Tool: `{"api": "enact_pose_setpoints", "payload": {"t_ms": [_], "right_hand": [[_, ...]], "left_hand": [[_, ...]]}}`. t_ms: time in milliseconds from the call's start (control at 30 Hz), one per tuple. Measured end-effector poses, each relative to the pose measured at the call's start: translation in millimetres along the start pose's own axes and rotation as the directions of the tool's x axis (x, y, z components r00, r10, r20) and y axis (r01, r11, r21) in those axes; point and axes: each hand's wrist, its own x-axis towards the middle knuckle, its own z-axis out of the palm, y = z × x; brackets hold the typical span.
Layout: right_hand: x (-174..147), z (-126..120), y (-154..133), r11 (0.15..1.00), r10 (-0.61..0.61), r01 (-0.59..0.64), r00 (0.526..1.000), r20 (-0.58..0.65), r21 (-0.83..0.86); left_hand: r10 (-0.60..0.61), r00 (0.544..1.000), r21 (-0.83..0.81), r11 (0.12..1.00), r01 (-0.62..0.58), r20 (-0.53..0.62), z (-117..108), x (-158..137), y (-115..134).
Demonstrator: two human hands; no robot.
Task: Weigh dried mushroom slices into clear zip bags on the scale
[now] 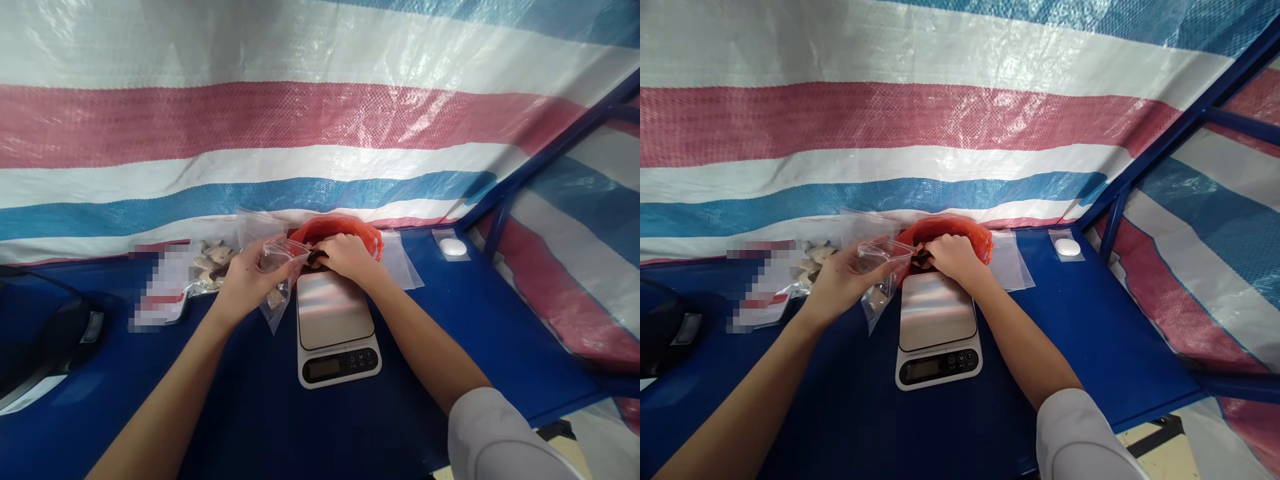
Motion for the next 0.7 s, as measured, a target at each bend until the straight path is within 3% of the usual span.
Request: {"api": "enact_pose_setpoints", "payload": {"t_ms": [133,500,700], "right_hand": [[-0.4,0.4,5.8,0.996,0.019,-0.015,0.999,-0.043,0.084],[2.3,9.5,18.5,0.959,-0.057,0.087,0.991,-0.117,0.268],[0.5,-1.1,24.5,0.916,-0.098,0.152,0.982,-0.16,0.371]], "left_hand": [[0.003,1.0,0.005,1.0,-0.003,-0.004,0.8,-0.2,-0.1],[-0.002,1.0,-0.02,1.0,0.002,0.009,2.6,-1.7,3.0],[0.008,1.0,0.022,1.0,-0.008,0.006,1.5,-1.4,3.3]]}}
